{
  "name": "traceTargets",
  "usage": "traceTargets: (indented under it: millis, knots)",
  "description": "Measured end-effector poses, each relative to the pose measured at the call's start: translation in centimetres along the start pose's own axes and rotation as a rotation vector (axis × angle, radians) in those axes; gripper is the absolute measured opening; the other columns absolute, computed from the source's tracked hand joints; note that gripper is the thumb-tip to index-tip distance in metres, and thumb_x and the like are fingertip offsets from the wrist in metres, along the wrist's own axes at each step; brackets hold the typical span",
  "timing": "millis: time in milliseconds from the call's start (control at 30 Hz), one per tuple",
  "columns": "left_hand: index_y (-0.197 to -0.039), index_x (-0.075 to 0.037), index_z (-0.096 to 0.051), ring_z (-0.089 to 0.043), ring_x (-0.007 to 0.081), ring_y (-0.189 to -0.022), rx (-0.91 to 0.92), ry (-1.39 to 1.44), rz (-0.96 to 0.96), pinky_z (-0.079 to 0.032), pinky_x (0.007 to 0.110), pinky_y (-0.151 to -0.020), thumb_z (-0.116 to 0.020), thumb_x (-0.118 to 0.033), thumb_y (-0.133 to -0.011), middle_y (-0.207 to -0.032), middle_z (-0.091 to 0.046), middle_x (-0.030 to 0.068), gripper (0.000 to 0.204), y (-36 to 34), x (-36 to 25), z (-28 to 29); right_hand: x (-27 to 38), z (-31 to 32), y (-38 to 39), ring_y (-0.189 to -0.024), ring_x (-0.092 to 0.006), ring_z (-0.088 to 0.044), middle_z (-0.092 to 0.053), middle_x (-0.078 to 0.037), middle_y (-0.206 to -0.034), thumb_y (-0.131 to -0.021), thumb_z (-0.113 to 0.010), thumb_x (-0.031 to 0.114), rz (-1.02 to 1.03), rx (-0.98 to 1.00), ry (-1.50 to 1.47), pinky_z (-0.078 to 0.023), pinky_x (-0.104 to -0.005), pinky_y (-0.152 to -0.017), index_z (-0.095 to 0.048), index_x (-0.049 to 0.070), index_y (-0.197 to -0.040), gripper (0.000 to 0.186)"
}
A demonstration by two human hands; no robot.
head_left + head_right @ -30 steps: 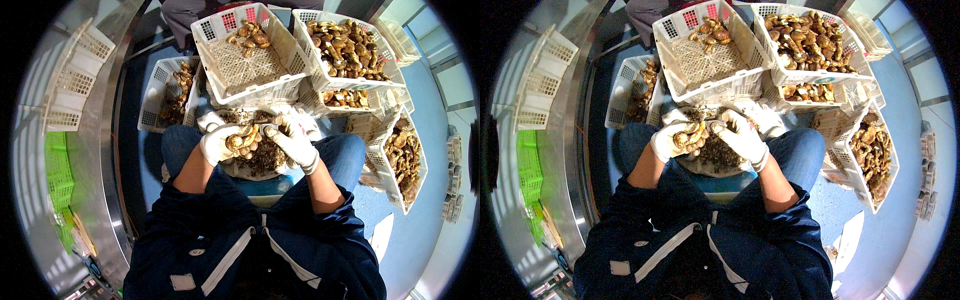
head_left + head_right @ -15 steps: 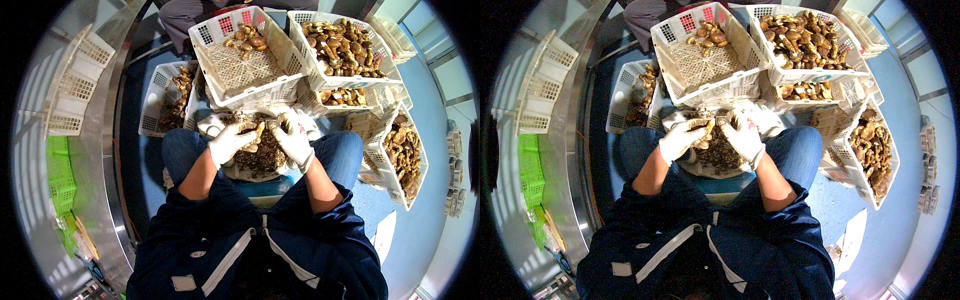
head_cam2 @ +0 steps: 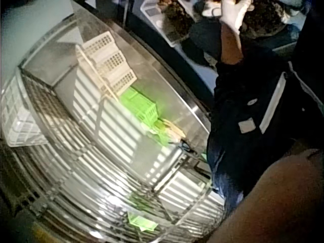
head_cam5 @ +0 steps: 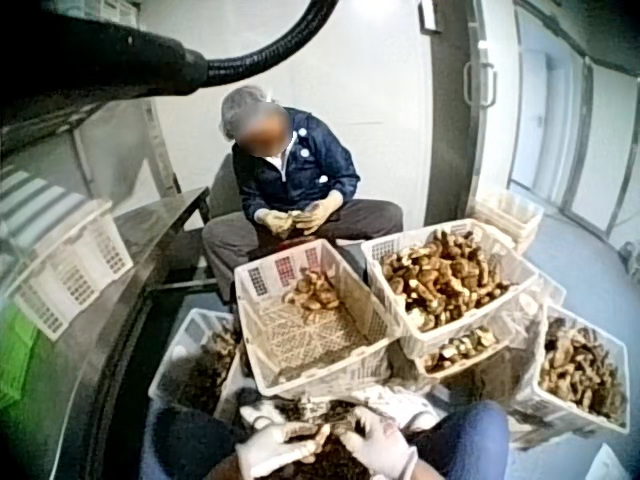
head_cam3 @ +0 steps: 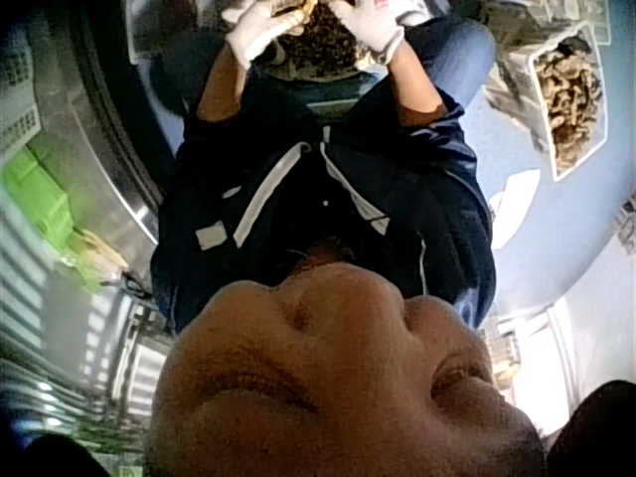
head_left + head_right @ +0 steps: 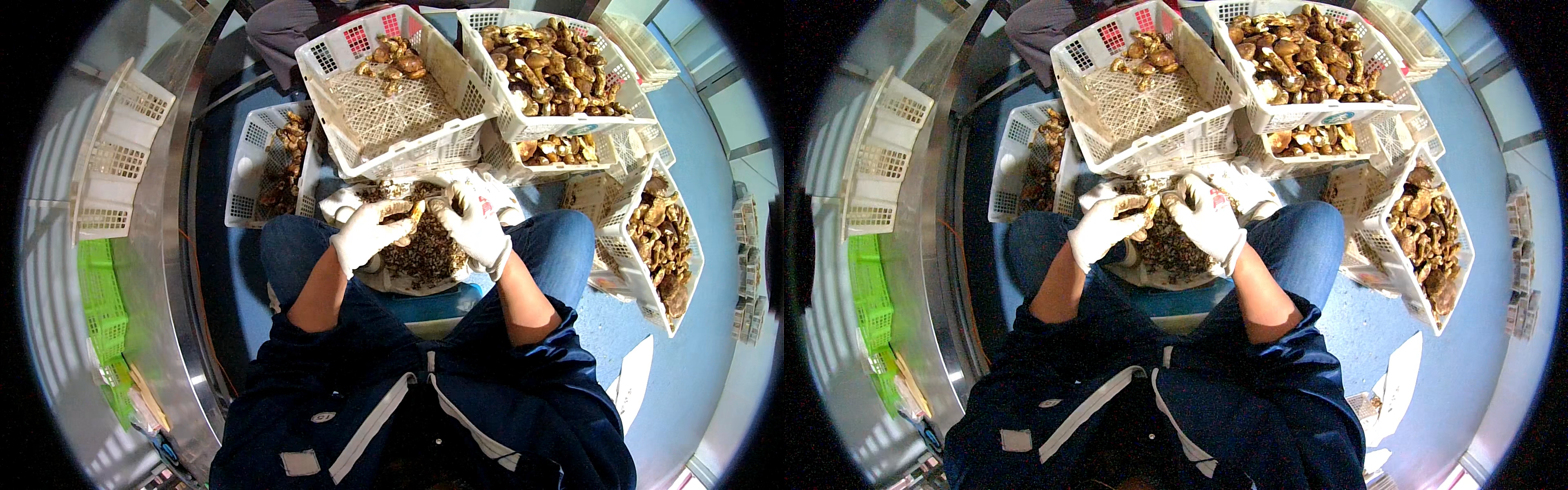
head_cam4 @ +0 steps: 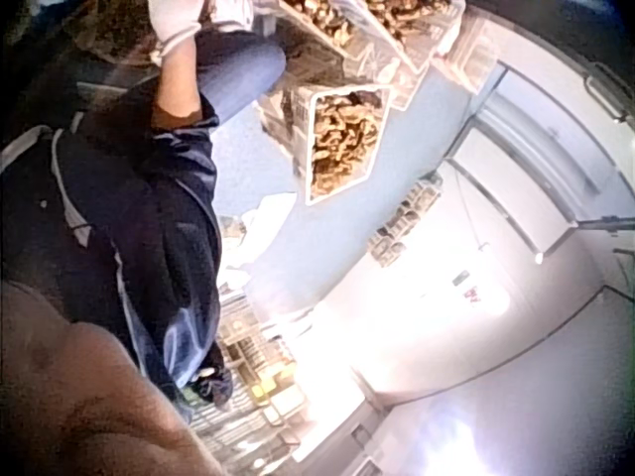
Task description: The person sits on the floor and sorts mushrooms from one crate into others based on size or type, handling them by hand and clearing debris.
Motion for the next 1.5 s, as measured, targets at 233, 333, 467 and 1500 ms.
traceTargets:
  millis: [233,333,467,1500]
  knots:
    - [-0.131,0.005,-0.056,-0.062,0.0149,-0.104,-0.029,-0.029,-0.078,-0.052,0.029,-0.094,-0.062,0.001,-0.094,-0.117,-0.065,0.0097,0.037,0.2,-0.4,0.7,-1.5,-0.5,-0.2,-0.075,-0.0179,-0.056,-0.058,-0.009,-0.076,-0.088,-0.063,0.022,-0.112,0.076,-0.417,-0.047,-0.0329,-0.07,-0.058,0.002,-0.088,0.021]
    - [-0.133,0.006,-0.053,-0.064,0.018,-0.105,-0.01,0.181,-0.163,-0.053,0.032,-0.094,-0.06,0.001,-0.095,-0.119,-0.064,0.0119,0.039,0.9,-1.9,0.4,-0.9,0.2,-0.4,-0.074,-0.0124,-0.054,-0.058,-0.003,-0.078,-0.09,-0.064,0.017,-0.169,0.088,-0.593,-0.046,-0.0283,-0.069,-0.059,0.003,-0.088,0.015]
    - [-0.134,0.002,-0.047,-0.064,0.0227,-0.091,-0.036,0.643,-0.261,-0.056,0.036,-0.081,-0.045,-0.015,-0.104,-0.105,-0.062,0.0152,0.035,-0.1,-0.3,4.4,1.6,2.2,-2.3,-0.081,-0.032,-0.066,-0.067,-0.019,-0.085,-0.085,-0.063,0.02,0.07,0.172,0.292,-0.052,-0.0418,-0.074,-0.063,0.003,-0.1,0.023]
    - [-0.155,-0.037,-0.027,-0.028,0.0407,-0.144,-0.643,-1.545,0.342,-0.038,0.052,-0.111,-0.072,-0.04,-0.085,-0.162,-0.02,0.0135,0.083,-41.6,-8.2,16.0,-1.5,-1.6,-6.7,-0.082,-0.0327,-0.071,-0.071,-0.014,-0.084,-0.081,-0.063,0.008,0.205,0.751,0.381,-0.057,-0.0397,-0.07,-0.069,0.006,-0.087,0.009]
Point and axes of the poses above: each hand's wrist, its own y-axis away from the middle knuckle, its own z-axis out of the back of the hand, x = y × z, the point moved 5 cm from there along -y, towards the middle knuckle
